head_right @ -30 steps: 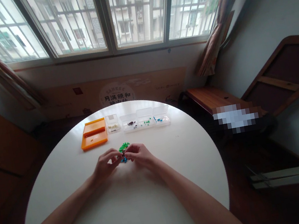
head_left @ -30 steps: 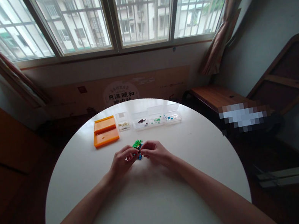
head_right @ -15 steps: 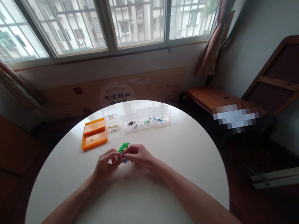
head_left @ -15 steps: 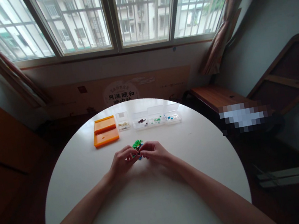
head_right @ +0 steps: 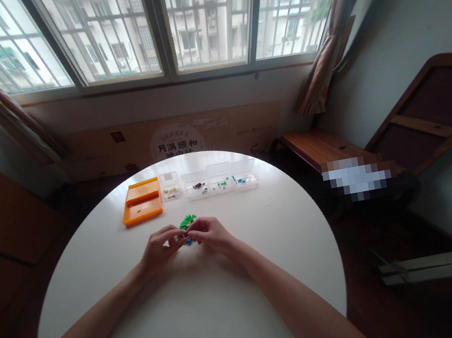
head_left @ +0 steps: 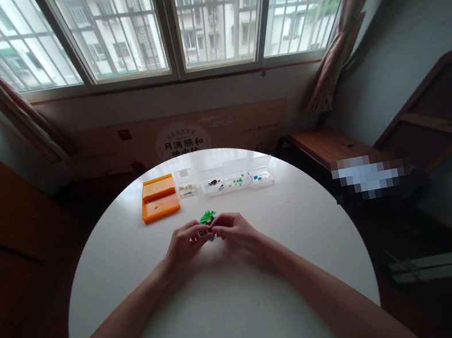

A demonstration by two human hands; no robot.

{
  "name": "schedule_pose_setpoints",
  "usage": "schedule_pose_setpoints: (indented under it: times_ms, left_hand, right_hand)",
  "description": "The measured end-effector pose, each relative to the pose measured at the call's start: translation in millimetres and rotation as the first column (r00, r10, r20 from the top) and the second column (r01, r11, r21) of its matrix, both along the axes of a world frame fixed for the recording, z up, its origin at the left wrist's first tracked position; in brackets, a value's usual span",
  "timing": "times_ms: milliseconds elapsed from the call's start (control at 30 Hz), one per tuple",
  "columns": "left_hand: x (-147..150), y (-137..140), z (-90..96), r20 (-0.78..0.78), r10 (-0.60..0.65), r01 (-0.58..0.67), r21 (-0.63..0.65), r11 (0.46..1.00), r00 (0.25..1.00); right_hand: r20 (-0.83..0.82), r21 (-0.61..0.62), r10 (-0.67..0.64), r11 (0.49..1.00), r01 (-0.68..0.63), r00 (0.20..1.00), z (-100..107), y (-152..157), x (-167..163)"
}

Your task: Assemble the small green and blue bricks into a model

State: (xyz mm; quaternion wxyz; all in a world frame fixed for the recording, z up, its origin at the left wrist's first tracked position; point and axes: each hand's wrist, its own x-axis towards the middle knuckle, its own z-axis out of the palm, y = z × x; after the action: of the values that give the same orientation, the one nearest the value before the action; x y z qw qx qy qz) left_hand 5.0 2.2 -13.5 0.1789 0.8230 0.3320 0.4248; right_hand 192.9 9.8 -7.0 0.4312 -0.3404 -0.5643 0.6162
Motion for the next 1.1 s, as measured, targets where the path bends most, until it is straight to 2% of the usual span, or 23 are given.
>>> schedule_pose_setpoints:
  times_ms: [467,1100]
  left_hand:
    - [1.5,-0.7,0.5,0.014,-0.033,0.033,0.004,0.999,0.999]
    - [0.1,1.7,-4.3,0.026,-0.016,0.016,-0.019,1.000,1.000]
  right_hand:
    - [-0.041,-0.022,-0.018,1.000,0.017,0.999,-2.4,0.9,1.3]
    - [-0.044,-0.007,-0.025,1.000,0.025,0.999,-4.4,2.6,1.5]
